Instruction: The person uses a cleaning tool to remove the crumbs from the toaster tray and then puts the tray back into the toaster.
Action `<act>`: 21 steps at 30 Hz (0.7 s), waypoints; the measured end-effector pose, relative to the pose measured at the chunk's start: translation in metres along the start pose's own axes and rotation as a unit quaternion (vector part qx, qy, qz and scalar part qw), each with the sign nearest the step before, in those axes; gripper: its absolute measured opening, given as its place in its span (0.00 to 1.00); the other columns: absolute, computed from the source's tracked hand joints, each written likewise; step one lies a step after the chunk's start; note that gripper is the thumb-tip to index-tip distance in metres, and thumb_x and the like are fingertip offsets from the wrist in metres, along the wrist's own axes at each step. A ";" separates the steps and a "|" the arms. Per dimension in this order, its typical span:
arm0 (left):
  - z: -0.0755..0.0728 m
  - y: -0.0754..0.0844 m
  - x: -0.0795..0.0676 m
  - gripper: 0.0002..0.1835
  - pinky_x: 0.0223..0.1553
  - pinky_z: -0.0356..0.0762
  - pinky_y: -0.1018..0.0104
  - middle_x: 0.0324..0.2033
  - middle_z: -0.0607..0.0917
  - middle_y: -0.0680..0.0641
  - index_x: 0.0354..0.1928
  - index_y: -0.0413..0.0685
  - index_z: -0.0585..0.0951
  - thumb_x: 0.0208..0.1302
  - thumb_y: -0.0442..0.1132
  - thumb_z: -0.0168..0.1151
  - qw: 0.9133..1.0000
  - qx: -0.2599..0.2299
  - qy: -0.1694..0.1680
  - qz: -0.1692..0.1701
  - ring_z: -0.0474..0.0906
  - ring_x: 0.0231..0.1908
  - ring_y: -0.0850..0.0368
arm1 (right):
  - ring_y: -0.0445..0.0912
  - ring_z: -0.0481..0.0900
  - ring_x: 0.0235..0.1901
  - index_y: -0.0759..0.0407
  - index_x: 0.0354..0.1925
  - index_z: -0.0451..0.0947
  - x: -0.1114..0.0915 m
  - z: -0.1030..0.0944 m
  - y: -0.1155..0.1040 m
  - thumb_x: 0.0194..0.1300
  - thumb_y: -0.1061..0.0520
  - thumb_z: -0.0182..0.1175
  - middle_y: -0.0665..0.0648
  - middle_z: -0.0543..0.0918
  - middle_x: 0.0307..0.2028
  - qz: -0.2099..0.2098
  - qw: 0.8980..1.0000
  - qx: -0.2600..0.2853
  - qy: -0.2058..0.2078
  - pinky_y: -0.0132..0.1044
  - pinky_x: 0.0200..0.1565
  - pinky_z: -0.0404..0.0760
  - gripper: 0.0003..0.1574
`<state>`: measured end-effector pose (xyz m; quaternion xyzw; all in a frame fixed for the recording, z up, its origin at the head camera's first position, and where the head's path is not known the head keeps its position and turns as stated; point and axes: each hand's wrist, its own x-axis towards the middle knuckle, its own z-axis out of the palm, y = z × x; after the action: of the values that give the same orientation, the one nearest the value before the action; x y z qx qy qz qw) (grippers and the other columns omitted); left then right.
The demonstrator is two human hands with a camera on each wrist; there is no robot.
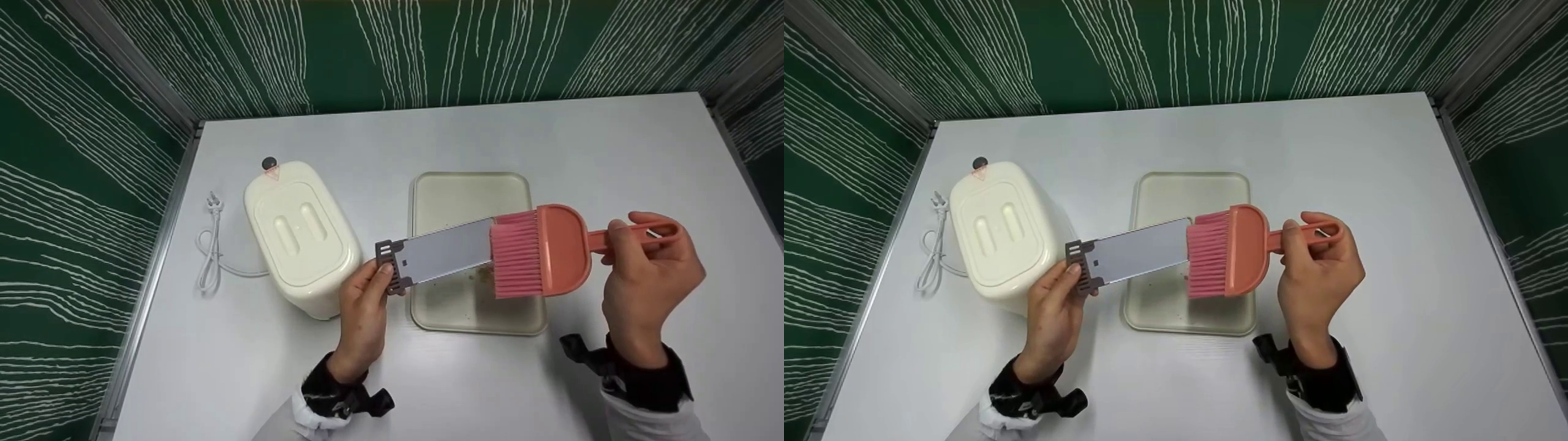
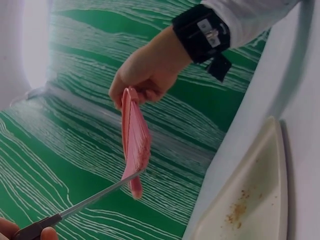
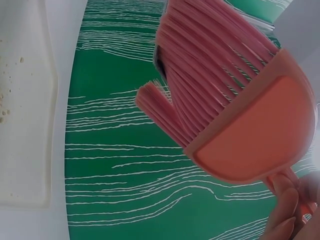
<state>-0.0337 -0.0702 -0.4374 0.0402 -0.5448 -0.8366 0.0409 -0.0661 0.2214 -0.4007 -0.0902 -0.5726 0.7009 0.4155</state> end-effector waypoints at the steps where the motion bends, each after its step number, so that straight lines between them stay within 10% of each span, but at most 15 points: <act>1: 0.000 0.000 0.000 0.16 0.38 0.80 0.67 0.40 0.88 0.41 0.55 0.19 0.79 0.76 0.28 0.52 1.000 -0.002 0.001 -0.001 0.80 0.35 0.56 | 0.46 0.80 0.15 0.78 0.37 0.81 0.000 0.000 0.000 0.58 0.76 0.64 0.65 0.84 0.19 0.003 1.000 0.003 0.001 0.29 0.21 0.78 0.06; 21: 0.000 0.000 0.003 0.16 0.38 0.80 0.67 0.41 0.88 0.39 0.56 0.20 0.79 0.76 0.29 0.52 0.999 0.011 0.033 -0.005 0.81 0.36 0.55 | 0.47 0.78 0.14 0.78 0.35 0.81 -0.002 0.003 -0.003 0.58 0.77 0.60 0.66 0.82 0.17 -0.004 1.000 -0.002 -0.021 0.30 0.21 0.76 0.05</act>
<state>-0.0365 -0.0709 -0.4371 0.0710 -0.5523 -0.8288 0.0547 -0.0649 0.2178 -0.3975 -0.0743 -0.5830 0.6999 0.4060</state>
